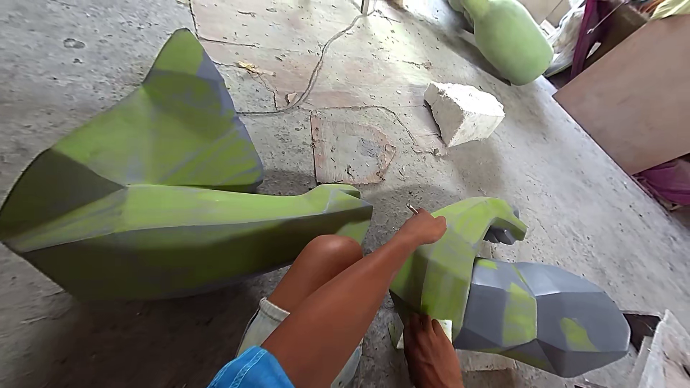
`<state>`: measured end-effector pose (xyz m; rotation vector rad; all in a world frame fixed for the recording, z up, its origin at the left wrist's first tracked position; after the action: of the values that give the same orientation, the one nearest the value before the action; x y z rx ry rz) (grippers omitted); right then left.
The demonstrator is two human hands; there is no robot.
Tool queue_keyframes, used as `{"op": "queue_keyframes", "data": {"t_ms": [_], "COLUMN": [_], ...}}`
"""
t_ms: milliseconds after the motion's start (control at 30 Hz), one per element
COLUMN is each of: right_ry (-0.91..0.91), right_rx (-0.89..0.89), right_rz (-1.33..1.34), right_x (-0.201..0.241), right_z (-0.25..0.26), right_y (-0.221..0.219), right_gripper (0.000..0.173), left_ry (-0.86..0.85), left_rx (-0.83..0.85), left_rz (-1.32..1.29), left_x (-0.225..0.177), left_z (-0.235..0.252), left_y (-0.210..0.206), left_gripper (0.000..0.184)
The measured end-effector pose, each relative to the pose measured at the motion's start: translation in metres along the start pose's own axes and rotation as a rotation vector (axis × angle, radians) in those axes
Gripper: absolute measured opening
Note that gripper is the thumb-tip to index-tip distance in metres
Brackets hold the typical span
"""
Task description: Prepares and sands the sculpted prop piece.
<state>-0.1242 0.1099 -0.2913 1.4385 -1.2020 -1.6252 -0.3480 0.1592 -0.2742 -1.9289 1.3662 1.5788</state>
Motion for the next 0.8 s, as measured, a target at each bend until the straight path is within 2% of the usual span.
{"op": "queue_keyframes", "data": {"t_ms": [33, 100, 200, 333, 533, 733, 800], "right_ry": [0.065, 0.128, 0.077, 0.024, 0.076, 0.181, 0.143], "right_rx": [0.002, -0.021, -0.065, -0.091, -0.169, -0.125, -0.12], "right_rz": [0.058, 0.234, 0.386, 0.286, 0.093, 0.191, 0.267], "right_x": [-0.004, -0.022, -0.062, -0.087, -0.075, -0.091, -0.097], "right_z": [0.004, 0.023, 0.062, 0.092, 0.066, 0.059, 0.075], "right_y": [0.003, 0.017, 0.03, 0.01, -0.003, 0.003, 0.013], "right_gripper": [0.011, 0.019, 0.026, 0.031, 0.035, 0.023, 0.032], "left_ry": [-0.002, -0.01, -0.02, -0.02, -0.014, -0.016, -0.016], "left_rx": [0.001, -0.004, 0.003, 0.009, 0.006, 0.018, 0.019], "left_rz": [-0.003, -0.015, -0.026, -0.013, -0.005, 0.017, 0.014], "left_x": [0.0, 0.0, 0.0, -0.001, 0.004, 0.007, 0.006], "left_z": [0.0, 0.0, -0.002, 0.0, 0.002, 0.004, 0.003], "left_y": [0.0, 0.0, 0.0, -0.004, -0.005, -0.003, -0.003], "left_gripper": [0.071, 0.07, 0.069, 0.068, 0.069, 0.069, 0.069]}}
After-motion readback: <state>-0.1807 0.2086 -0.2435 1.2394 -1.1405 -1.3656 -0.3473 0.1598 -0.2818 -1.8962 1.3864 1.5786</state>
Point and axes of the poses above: each hand's wrist, its own z-axis towards the middle knuckle, its own y-axis out of the back of the hand, x = y × z, the point moved 9 cm from there along z, towards the middle knuckle, and after that the axes turned 13 degrees about -y, right-handed, at the moved point
